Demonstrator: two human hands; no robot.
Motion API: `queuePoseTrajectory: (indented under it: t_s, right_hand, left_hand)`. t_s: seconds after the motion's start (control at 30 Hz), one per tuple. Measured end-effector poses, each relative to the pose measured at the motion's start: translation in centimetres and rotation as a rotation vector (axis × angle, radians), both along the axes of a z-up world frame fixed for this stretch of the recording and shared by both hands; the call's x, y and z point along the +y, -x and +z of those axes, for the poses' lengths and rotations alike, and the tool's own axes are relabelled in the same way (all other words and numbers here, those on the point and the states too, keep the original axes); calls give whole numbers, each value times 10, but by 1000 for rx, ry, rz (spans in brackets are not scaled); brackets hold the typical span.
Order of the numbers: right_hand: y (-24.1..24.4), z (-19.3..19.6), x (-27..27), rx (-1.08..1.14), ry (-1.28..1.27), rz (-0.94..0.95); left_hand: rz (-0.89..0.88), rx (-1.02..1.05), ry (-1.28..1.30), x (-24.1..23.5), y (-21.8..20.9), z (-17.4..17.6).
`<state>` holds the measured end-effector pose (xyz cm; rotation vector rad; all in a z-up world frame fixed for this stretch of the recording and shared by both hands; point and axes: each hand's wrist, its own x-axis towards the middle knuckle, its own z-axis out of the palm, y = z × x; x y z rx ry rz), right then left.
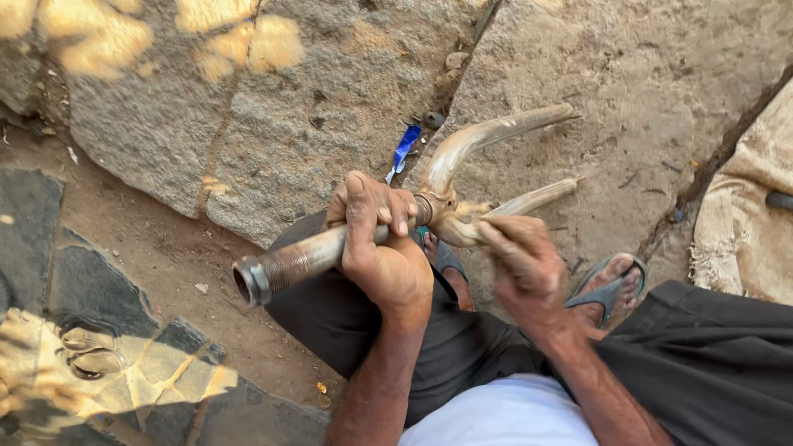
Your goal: The person sits on the ground and uses a small metal scraper to remove rust and debris from a curved metal bicycle fork. They rotate the fork to access different surfaces and continue scraping along the tines and stem.
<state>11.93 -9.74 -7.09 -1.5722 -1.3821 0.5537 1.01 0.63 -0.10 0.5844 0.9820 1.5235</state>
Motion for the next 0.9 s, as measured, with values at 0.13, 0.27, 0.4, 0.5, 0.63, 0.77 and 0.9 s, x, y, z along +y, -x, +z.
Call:
queuePoseTrajectory:
  t_s: [0.13, 0.27, 0.4, 0.5, 0.63, 0.77, 0.9]
  right_hand:
    - [4, 3, -7, 39, -64, 38]
    - [2, 11, 4, -99, -85, 47]
    - [7, 15, -2, -38, -81, 32]
    - [5, 15, -1, -122, -113, 12]
    - [0, 11, -3, 0, 45, 7]
    - [5, 12, -14, 28, 32, -2]
    - [1, 18, -8, 99, 100, -5]
  left_hand:
    - [-29, -5, -21, -6, 0, -6]
    - [-15, 30, -55, -2, 1, -4]
    - [-35, 56, -104, -5, 3, -11]
    - [-63, 62, -135, -7, 4, -9]
    - [-122, 18, -177, -14, 2, -9]
    - [-209, -4, -266, -24, 4, -9]
    - [-206, 85, -275, -19, 0, -8]
